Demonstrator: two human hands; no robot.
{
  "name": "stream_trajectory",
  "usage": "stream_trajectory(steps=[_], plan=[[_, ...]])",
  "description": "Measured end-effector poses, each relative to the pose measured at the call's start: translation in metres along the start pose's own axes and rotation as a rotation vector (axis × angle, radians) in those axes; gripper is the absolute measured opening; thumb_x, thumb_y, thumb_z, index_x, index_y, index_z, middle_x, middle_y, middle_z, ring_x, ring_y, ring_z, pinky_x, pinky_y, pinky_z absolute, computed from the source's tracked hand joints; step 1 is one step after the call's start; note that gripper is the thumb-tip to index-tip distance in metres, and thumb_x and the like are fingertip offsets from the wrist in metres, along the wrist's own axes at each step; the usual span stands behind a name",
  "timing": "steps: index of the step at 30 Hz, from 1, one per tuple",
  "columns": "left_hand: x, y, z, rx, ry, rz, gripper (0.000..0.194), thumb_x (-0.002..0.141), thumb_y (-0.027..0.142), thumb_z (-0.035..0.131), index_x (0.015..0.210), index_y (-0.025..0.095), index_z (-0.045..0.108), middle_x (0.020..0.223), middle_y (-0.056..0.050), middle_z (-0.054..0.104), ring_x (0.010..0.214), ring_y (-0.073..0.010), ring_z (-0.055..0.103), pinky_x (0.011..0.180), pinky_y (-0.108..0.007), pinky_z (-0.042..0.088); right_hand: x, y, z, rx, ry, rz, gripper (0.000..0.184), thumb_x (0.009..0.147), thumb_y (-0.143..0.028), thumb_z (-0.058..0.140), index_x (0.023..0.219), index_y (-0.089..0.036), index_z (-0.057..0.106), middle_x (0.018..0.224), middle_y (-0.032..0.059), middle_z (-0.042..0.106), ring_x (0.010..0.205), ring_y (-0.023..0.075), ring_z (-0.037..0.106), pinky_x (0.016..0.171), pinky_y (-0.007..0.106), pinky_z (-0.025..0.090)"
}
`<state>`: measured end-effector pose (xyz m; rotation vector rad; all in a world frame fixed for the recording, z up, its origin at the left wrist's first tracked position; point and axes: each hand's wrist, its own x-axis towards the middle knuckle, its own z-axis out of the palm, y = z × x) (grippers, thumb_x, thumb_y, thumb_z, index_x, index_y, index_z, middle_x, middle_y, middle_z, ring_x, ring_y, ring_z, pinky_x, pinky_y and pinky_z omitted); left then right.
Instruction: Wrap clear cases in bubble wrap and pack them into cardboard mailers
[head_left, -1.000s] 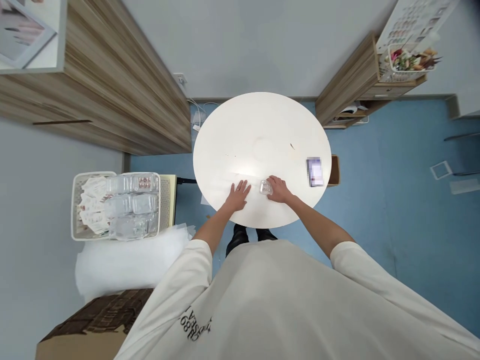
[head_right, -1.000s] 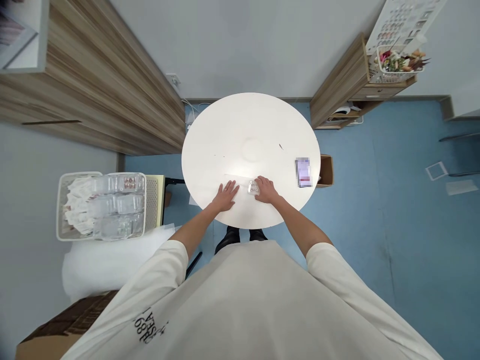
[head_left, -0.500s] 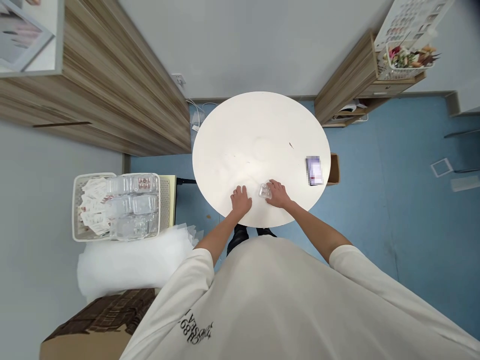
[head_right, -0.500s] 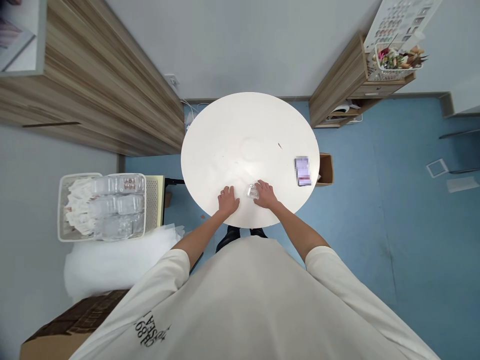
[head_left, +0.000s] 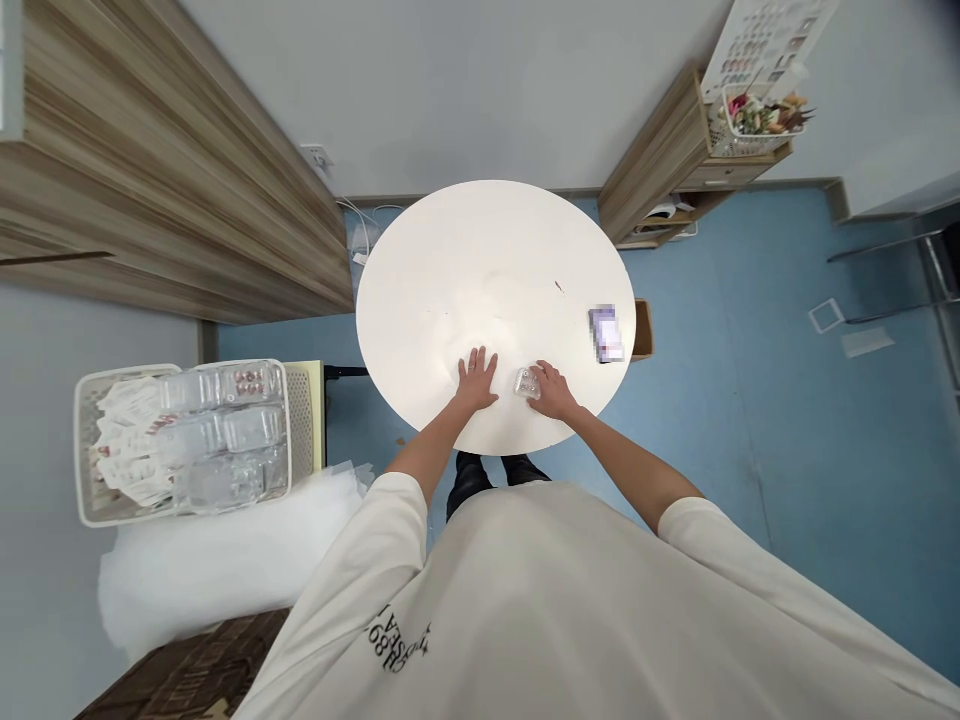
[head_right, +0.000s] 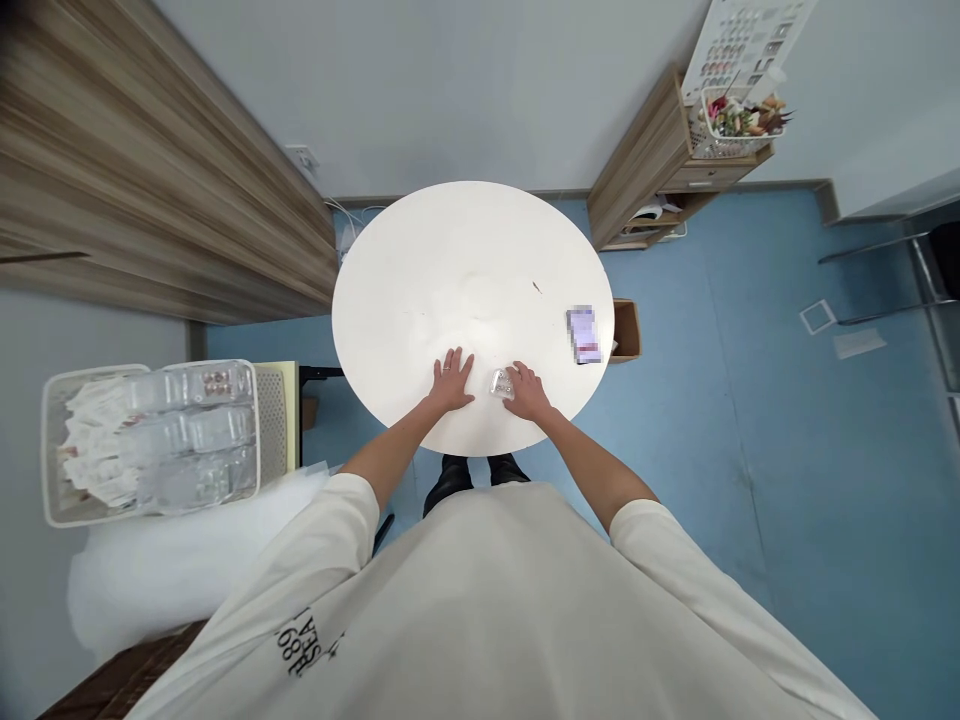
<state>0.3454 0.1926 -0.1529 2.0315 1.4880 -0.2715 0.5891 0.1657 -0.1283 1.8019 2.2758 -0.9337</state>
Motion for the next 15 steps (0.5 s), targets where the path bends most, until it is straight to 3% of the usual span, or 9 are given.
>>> stream_trajectory(steps=[5,7,9,12,15], plan=[[0.031,-0.006,-0.022,0.051,-0.061,0.268,0.113,0.075,0.040,0.078,0.165,0.026,0.010,0.173,-0.013,-0.006,0.158,-0.0372,-0.010,0.123,-0.063,-0.005,-0.008,-0.001,-0.004,-0.027,-0.003,0.015,0.083,0.080,-0.038,0.068,0.153,-0.024,0.032,0.164,0.0139,0.025,0.140,0.0369,0.036,0.111,0.051,0.036],[0.035,-0.005,-0.028,0.065,-0.022,0.338,0.111,0.076,0.040,0.077,0.165,0.027,0.012,0.173,-0.012,-0.002,0.158,-0.0372,-0.007,0.124,-0.063,-0.006,-0.009,-0.002,-0.006,-0.041,0.000,0.003,0.083,0.080,-0.038,0.067,0.154,-0.023,0.032,0.163,0.0141,0.026,0.140,0.0366,0.035,0.111,0.051,0.036],[0.027,-0.004,-0.029,0.049,0.068,0.297,0.105,0.078,0.036,0.076,0.164,0.025,0.016,0.173,-0.012,0.002,0.158,-0.0379,-0.004,0.125,-0.062,-0.004,-0.009,-0.004,-0.007,-0.060,0.003,-0.017,0.082,0.081,-0.037,0.067,0.154,-0.021,0.032,0.162,0.0149,0.028,0.140,0.0364,0.035,0.111,0.051,0.035],[-0.004,-0.003,-0.019,-0.025,0.218,0.113,0.086,0.086,0.027,0.065,0.161,0.022,0.024,0.170,-0.015,0.015,0.158,-0.0369,0.009,0.125,-0.060,0.009,-0.006,-0.010,-0.005,-0.103,0.006,-0.067,0.082,0.082,-0.034,0.066,0.155,-0.020,0.032,0.158,0.0161,0.033,0.139,0.0369,0.035,0.112,0.050,0.033],[-0.044,-0.003,-0.001,-0.079,0.251,-0.008,0.065,0.091,0.018,0.050,0.155,0.019,0.036,0.163,-0.018,0.032,0.152,-0.0353,0.027,0.121,-0.057,0.025,0.000,-0.020,0.002,-0.144,-0.013,-0.167,0.080,0.083,-0.033,0.065,0.155,-0.019,0.034,0.152,0.0175,0.039,0.137,0.0378,0.035,0.112,0.050,0.030]])
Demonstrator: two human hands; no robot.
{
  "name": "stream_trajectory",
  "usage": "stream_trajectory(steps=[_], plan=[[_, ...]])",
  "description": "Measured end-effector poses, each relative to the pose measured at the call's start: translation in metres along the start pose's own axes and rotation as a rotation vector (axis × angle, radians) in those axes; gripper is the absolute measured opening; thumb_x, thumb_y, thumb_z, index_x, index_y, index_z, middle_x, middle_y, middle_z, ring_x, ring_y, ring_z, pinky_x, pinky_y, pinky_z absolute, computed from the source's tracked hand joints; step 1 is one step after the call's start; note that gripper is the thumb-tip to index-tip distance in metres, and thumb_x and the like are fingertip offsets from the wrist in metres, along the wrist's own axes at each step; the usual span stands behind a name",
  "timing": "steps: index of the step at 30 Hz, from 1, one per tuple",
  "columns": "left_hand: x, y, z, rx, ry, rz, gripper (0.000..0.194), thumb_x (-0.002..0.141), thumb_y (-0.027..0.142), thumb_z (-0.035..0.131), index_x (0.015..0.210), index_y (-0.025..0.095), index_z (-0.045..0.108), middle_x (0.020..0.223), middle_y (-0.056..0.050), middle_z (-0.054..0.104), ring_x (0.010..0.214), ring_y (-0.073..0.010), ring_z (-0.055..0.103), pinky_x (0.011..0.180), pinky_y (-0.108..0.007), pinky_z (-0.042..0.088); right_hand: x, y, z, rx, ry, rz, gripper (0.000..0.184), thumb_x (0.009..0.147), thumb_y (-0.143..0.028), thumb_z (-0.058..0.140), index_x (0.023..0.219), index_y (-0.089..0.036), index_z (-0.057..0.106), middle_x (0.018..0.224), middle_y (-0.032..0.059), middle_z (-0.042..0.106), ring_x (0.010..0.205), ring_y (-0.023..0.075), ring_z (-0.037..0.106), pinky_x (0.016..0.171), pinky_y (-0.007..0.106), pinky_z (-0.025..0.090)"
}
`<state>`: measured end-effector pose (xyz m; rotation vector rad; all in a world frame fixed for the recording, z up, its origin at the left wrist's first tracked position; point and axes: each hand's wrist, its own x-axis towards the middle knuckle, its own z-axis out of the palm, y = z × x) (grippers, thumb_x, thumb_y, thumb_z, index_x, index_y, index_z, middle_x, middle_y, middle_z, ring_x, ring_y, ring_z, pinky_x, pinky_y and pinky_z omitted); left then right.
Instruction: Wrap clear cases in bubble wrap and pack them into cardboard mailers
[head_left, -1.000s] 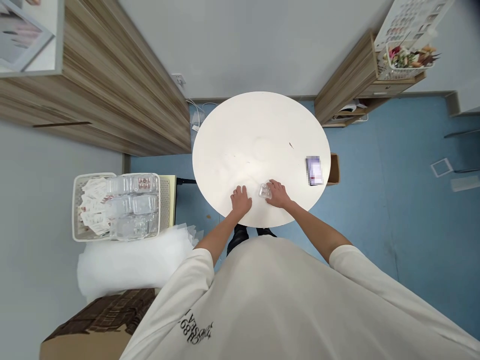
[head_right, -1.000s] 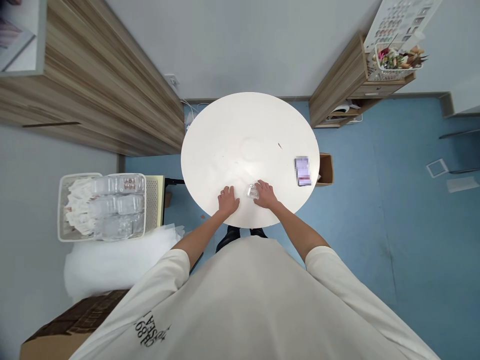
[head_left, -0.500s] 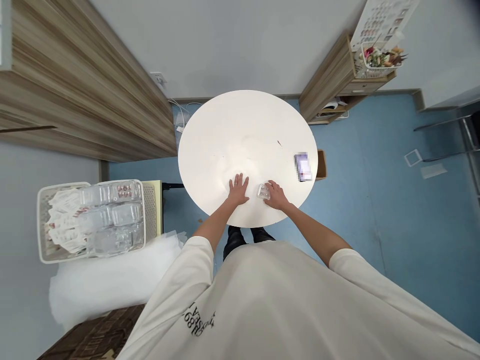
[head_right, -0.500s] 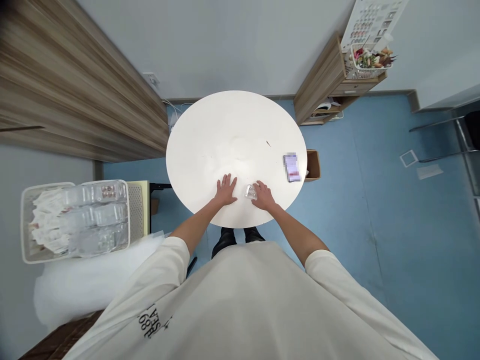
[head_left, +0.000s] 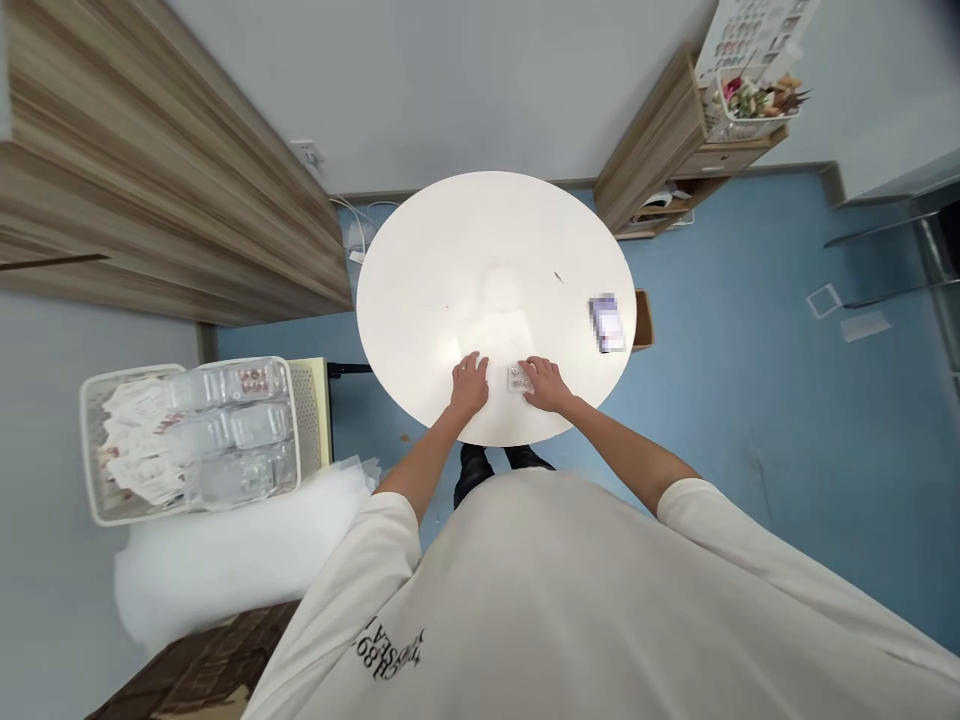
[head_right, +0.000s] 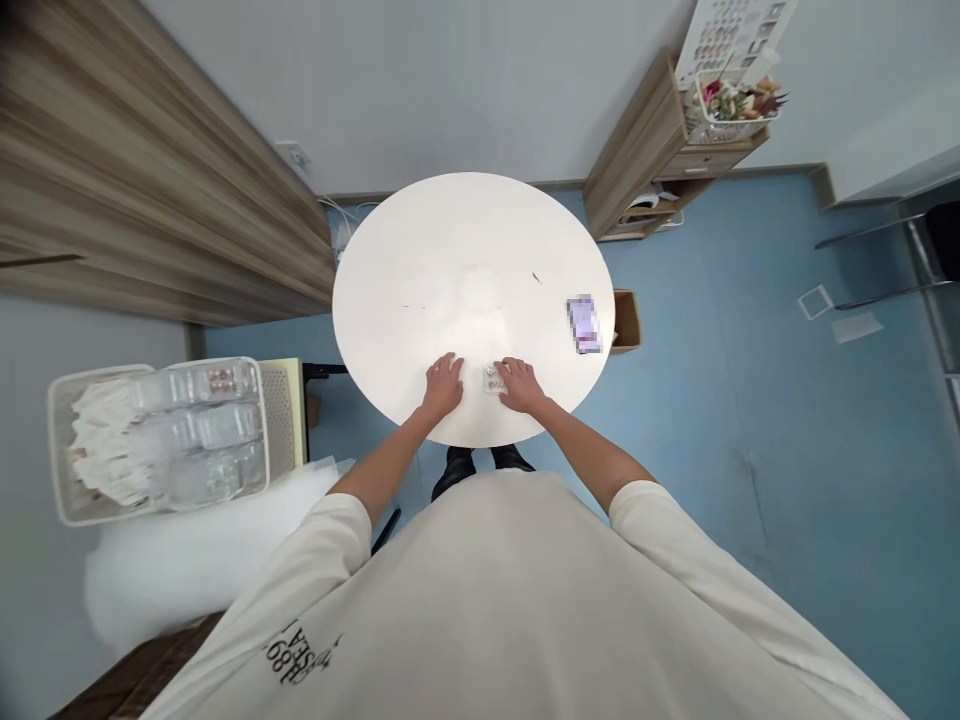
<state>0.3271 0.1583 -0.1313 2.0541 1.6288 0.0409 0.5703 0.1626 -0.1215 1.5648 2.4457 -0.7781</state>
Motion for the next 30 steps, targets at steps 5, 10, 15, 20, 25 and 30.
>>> stream_trajectory(steps=[5,10,15,20,25,30], plan=[[-0.052,0.001,0.014,-0.015,-0.060,-0.015,0.058,0.094,0.018,0.044,0.152,0.015,0.038,0.158,-0.018,0.040,0.145,-0.0318,0.038,0.117,-0.049,0.033,0.021,-0.015,0.011,-0.034,0.001,-0.114,0.080,0.081,-0.022,0.063,0.156,-0.017,0.035,0.152,0.0184,0.042,0.137,0.0378,0.035,0.113,0.050,0.027],[-0.063,0.005,0.022,0.023,-0.128,0.015,0.063,0.093,0.021,0.048,0.155,0.017,0.035,0.161,-0.017,0.036,0.149,-0.0323,0.033,0.119,-0.050,0.028,0.033,-0.019,0.015,-0.041,-0.007,-0.153,0.077,0.083,-0.016,0.058,0.156,-0.016,0.033,0.157,0.0181,0.038,0.139,0.0377,0.033,0.111,0.050,0.027],[-0.049,0.015,0.021,0.053,-0.112,0.013,0.065,0.095,0.024,0.046,0.158,0.017,0.031,0.164,-0.017,0.033,0.150,-0.0327,0.031,0.119,-0.050,0.028,0.008,-0.017,0.017,-0.004,0.092,-0.101,0.057,0.087,-0.023,0.060,0.142,-0.017,0.048,0.150,0.0183,0.044,0.132,0.0371,0.039,0.108,0.049,0.031],[-0.016,0.030,0.013,0.105,-0.083,-0.014,0.074,0.096,0.032,0.048,0.163,0.016,0.019,0.167,-0.018,0.026,0.152,-0.0354,0.026,0.119,-0.053,0.025,-0.039,-0.001,0.027,0.028,-0.008,-0.092,0.025,0.090,-0.027,0.062,0.114,-0.022,0.060,0.126,0.0133,0.055,0.112,0.0311,0.050,0.096,0.043,0.040],[0.007,0.040,0.011,0.144,-0.118,-0.004,0.085,0.092,0.043,0.060,0.163,0.016,0.021,0.167,-0.020,0.025,0.153,-0.0404,0.021,0.119,-0.059,0.019,-0.062,0.016,0.037,-0.053,-0.083,-0.146,0.038,0.082,-0.030,0.074,0.116,-0.022,0.060,0.136,0.0143,0.051,0.122,0.0340,0.044,0.101,0.046,0.038],[0.000,0.039,0.014,0.134,-0.133,-0.016,0.081,0.093,0.045,0.058,0.162,0.019,0.025,0.168,-0.019,0.023,0.156,-0.0401,0.012,0.121,-0.063,0.011,-0.062,0.017,0.039,-0.122,-0.094,-0.177,0.035,0.085,-0.027,0.070,0.118,-0.020,0.062,0.140,0.0165,0.049,0.125,0.0355,0.042,0.103,0.048,0.037]])
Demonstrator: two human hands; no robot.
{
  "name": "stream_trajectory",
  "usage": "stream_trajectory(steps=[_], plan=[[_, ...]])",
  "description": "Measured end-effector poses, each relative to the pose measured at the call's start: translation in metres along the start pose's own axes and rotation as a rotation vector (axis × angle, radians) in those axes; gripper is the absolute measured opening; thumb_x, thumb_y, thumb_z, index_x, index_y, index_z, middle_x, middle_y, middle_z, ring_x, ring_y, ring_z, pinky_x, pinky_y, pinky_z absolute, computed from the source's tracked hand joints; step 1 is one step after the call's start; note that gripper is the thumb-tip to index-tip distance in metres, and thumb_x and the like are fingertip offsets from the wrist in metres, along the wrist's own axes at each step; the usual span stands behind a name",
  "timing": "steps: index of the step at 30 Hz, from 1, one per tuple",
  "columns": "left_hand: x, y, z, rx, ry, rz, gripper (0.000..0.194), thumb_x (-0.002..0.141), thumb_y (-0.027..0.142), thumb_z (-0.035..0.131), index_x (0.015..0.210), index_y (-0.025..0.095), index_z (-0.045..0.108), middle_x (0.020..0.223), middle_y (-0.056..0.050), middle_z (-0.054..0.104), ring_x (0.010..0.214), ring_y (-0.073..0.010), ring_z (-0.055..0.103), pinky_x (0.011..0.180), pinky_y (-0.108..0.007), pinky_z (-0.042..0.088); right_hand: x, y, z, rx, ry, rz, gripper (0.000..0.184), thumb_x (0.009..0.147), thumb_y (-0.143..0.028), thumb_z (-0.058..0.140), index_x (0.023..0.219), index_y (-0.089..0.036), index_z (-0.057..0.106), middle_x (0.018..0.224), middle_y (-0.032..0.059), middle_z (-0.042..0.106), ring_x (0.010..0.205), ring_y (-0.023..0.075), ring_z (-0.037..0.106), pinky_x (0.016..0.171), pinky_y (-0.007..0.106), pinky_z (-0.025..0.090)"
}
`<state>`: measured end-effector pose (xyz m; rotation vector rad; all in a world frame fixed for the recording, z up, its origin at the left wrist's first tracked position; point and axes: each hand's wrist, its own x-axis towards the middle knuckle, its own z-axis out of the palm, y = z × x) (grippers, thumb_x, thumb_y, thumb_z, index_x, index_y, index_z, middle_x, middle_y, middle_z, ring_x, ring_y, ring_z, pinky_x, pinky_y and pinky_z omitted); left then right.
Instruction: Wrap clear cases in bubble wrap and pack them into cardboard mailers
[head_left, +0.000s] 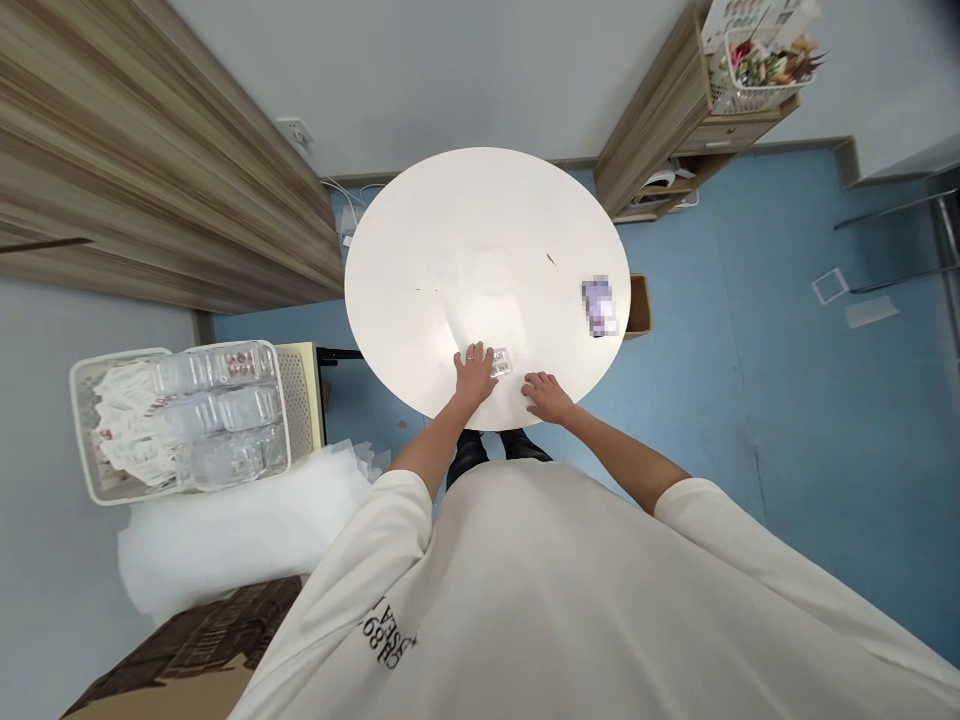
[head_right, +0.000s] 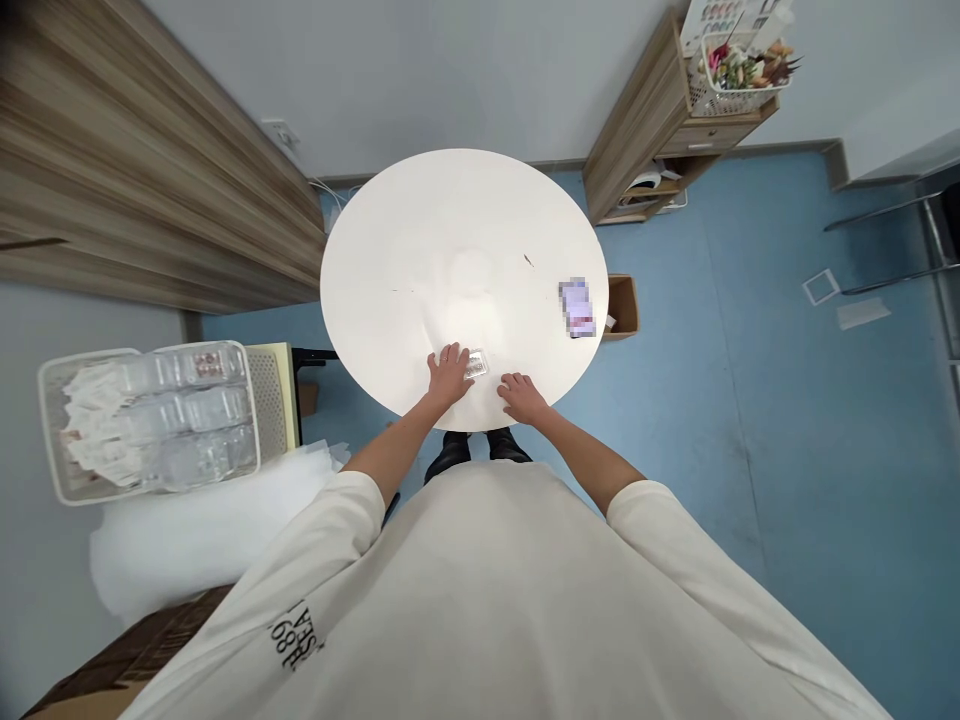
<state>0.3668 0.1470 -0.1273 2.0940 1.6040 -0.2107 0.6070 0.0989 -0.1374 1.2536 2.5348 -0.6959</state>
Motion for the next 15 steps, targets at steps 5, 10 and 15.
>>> stream_trajectory(steps=[5,10,15], plan=[[-0.020,-0.005,0.008,0.031,0.034,0.030,0.075,0.094,0.047,0.056,0.160,0.024,0.028,0.167,-0.016,0.027,0.158,-0.0356,0.008,0.123,-0.064,-0.002,-0.002,-0.004,0.000,-0.019,0.001,-0.005,0.026,0.089,-0.025,0.063,0.114,-0.019,0.066,0.145,0.0173,0.048,0.128,0.0363,0.040,0.103,0.049,0.036],[-0.033,-0.005,0.010,-0.032,0.065,0.047,0.076,0.094,0.046,0.056,0.160,0.023,0.027,0.168,-0.016,0.026,0.158,-0.0357,0.010,0.124,-0.065,-0.002,0.000,-0.008,-0.008,0.009,-0.002,0.017,0.020,0.092,-0.019,0.057,0.106,-0.020,0.070,0.141,0.0163,0.051,0.127,0.0347,0.042,0.104,0.049,0.035],[-0.040,-0.010,0.005,-0.098,0.083,0.027,0.057,0.102,0.038,0.039,0.156,0.020,0.036,0.164,-0.016,0.034,0.153,-0.0330,0.028,0.125,-0.060,0.007,0.011,-0.009,-0.033,0.121,0.001,0.010,0.017,0.091,-0.016,0.053,0.100,-0.020,0.067,0.130,0.0139,0.058,0.117,0.0306,0.051,0.100,0.046,0.039]])
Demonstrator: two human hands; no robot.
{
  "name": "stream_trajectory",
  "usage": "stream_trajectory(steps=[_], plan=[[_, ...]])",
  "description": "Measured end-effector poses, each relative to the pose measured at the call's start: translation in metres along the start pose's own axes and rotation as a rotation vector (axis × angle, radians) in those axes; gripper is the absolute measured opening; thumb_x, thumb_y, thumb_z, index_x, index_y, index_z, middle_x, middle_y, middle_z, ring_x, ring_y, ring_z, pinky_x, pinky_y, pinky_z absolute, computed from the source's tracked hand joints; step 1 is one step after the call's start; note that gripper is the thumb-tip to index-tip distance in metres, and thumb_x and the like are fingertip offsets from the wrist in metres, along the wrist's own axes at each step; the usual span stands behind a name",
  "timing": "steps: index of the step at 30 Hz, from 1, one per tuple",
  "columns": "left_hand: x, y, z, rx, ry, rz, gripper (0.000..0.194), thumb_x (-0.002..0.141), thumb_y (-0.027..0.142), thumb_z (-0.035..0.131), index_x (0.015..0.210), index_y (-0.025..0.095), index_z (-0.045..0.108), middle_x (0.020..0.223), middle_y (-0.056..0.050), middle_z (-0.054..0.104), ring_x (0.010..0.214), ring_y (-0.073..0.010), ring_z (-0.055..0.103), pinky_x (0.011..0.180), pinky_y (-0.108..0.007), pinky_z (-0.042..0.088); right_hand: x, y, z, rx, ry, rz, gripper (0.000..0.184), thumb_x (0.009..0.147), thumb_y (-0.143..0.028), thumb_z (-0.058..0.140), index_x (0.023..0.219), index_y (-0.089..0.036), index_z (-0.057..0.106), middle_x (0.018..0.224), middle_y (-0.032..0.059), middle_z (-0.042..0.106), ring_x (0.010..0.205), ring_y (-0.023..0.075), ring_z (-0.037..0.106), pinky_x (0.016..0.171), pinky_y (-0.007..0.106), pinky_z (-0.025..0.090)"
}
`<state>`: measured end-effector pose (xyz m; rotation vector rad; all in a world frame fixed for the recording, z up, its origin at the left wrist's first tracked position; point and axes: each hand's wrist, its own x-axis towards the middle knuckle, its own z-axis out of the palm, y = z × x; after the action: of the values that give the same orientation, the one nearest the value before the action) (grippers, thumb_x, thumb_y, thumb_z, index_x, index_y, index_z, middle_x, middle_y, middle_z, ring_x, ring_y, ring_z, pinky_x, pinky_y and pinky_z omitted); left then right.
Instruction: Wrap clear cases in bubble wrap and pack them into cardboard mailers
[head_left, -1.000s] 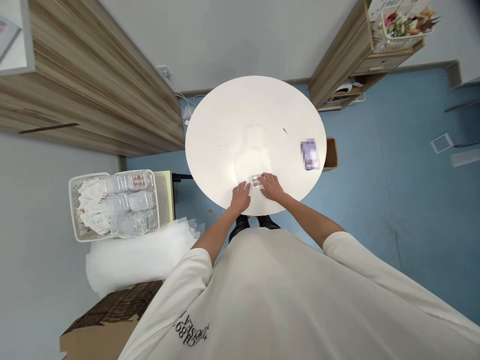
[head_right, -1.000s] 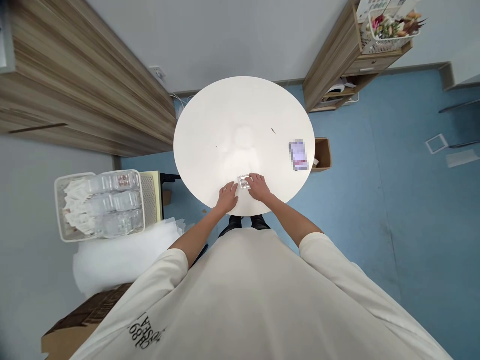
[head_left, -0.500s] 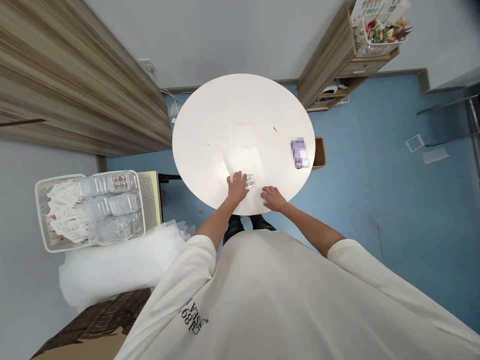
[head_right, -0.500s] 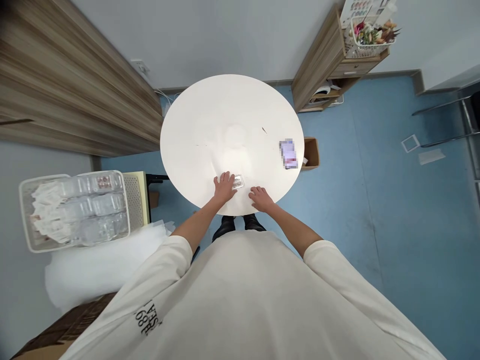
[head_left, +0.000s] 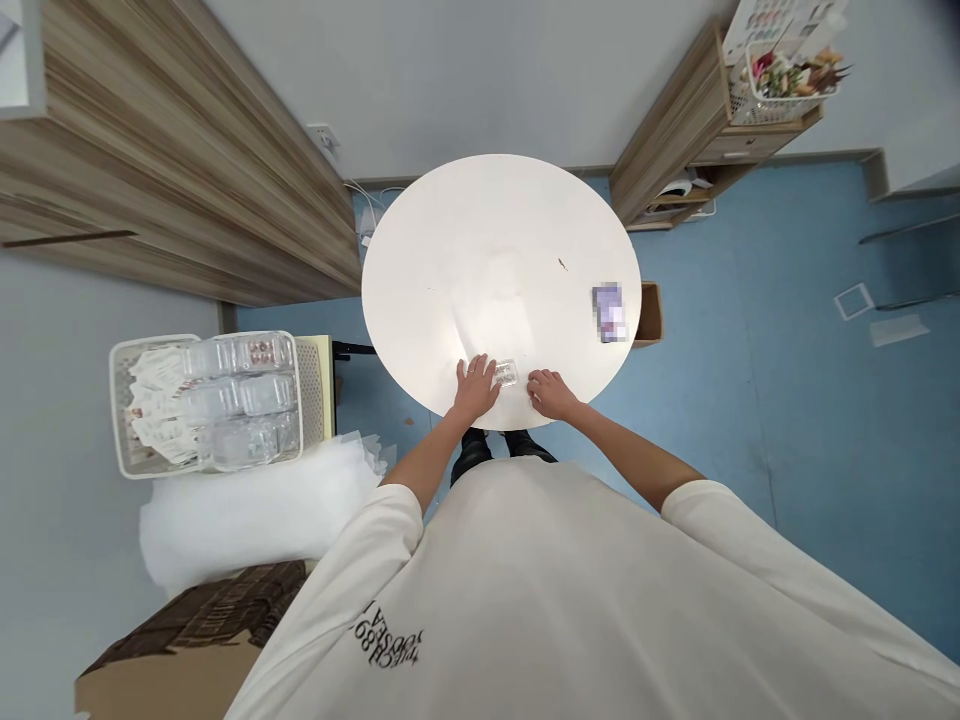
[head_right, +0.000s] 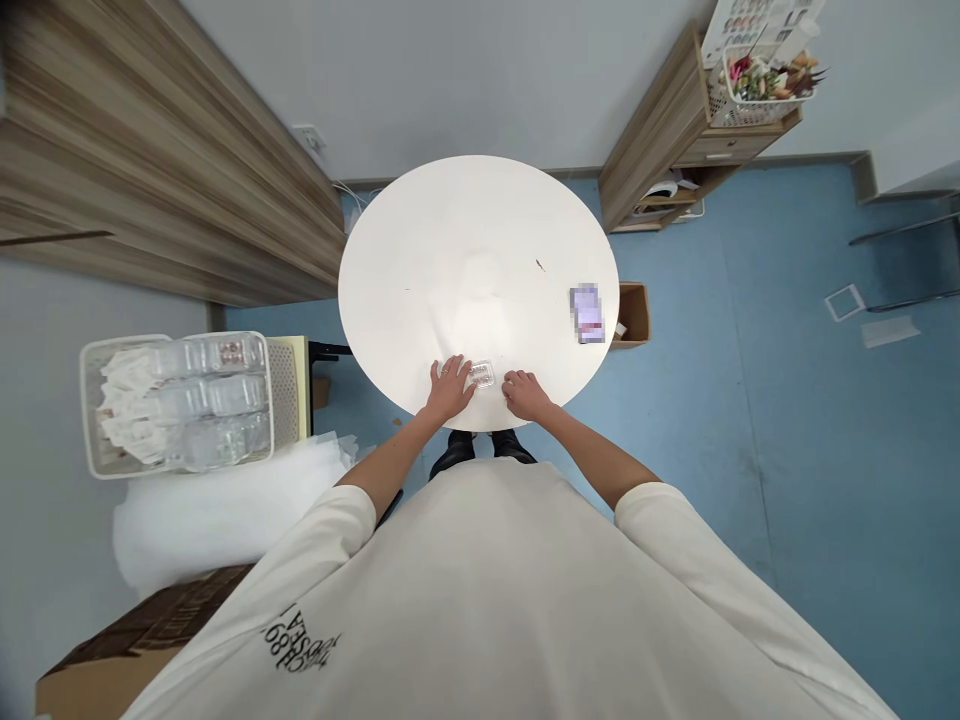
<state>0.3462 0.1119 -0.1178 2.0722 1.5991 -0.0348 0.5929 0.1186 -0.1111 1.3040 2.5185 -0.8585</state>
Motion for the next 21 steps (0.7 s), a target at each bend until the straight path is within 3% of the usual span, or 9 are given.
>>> stream_trajectory(steps=[5,10,12,15,18,21], plan=[[-0.005,-0.015,-0.009,-0.065,-0.073,-0.064,0.051,0.104,0.034,0.029,0.150,0.020,0.044,0.156,-0.013,0.048,0.140,-0.0299,0.048,0.123,-0.056,0.020,0.026,0.000,-0.020,0.173,0.013,0.118,0.013,0.091,-0.021,0.051,0.100,-0.022,0.060,0.112,0.0091,0.065,0.096,0.0248,0.060,0.089,0.039,0.045],[0.000,-0.025,-0.018,-0.207,-0.128,-0.128,0.058,0.107,0.052,0.017,0.144,0.021,0.051,0.149,-0.009,0.057,0.138,-0.0252,0.051,0.117,-0.045,0.033,0.052,0.002,-0.028,0.268,0.023,0.266,0.012,0.095,-0.025,0.048,0.102,-0.023,0.057,0.103,0.0065,0.069,0.083,0.0221,0.061,0.074,0.034,0.045],[0.003,-0.026,-0.021,-0.231,-0.144,-0.164,0.062,0.105,0.059,0.019,0.141,0.021,0.053,0.144,-0.009,0.061,0.132,-0.0258,0.057,0.111,-0.041,0.040,0.058,0.001,-0.030,0.290,0.023,0.315,0.011,0.096,-0.028,0.047,0.101,-0.023,0.056,0.102,0.0066,0.069,0.080,0.0221,0.061,0.069,0.033,0.044],[0.006,-0.025,-0.023,-0.191,-0.162,-0.179,0.058,0.100,0.063,0.036,0.136,0.021,0.056,0.137,-0.010,0.065,0.123,-0.0281,0.063,0.106,-0.040,0.045,0.065,0.002,-0.031,0.298,0.020,0.375,0.010,0.097,-0.030,0.047,0.100,-0.023,0.055,0.099,0.0072,0.070,0.079,0.0226,0.062,0.065,0.033,0.043],[0.004,-0.020,-0.023,-0.066,-0.067,-0.137,0.047,0.100,0.043,0.047,0.140,0.019,0.051,0.142,-0.015,0.060,0.135,-0.0317,0.053,0.115,-0.050,0.036,0.069,0.004,-0.027,0.300,0.020,0.394,0.011,0.098,-0.030,0.046,0.101,-0.024,0.054,0.097,0.0070,0.070,0.078,0.0227,0.062,0.064,0.032,0.043],[0.001,-0.009,-0.021,0.031,0.054,0.020,0.049,0.097,0.017,0.043,0.145,0.018,0.046,0.154,-0.017,0.047,0.150,-0.0317,0.035,0.123,-0.057,0.022,0.072,0.008,-0.020,0.290,0.038,0.401,0.011,0.097,-0.030,0.047,0.101,-0.024,0.055,0.096,0.0069,0.070,0.078,0.0229,0.062,0.064,0.032,0.043]])
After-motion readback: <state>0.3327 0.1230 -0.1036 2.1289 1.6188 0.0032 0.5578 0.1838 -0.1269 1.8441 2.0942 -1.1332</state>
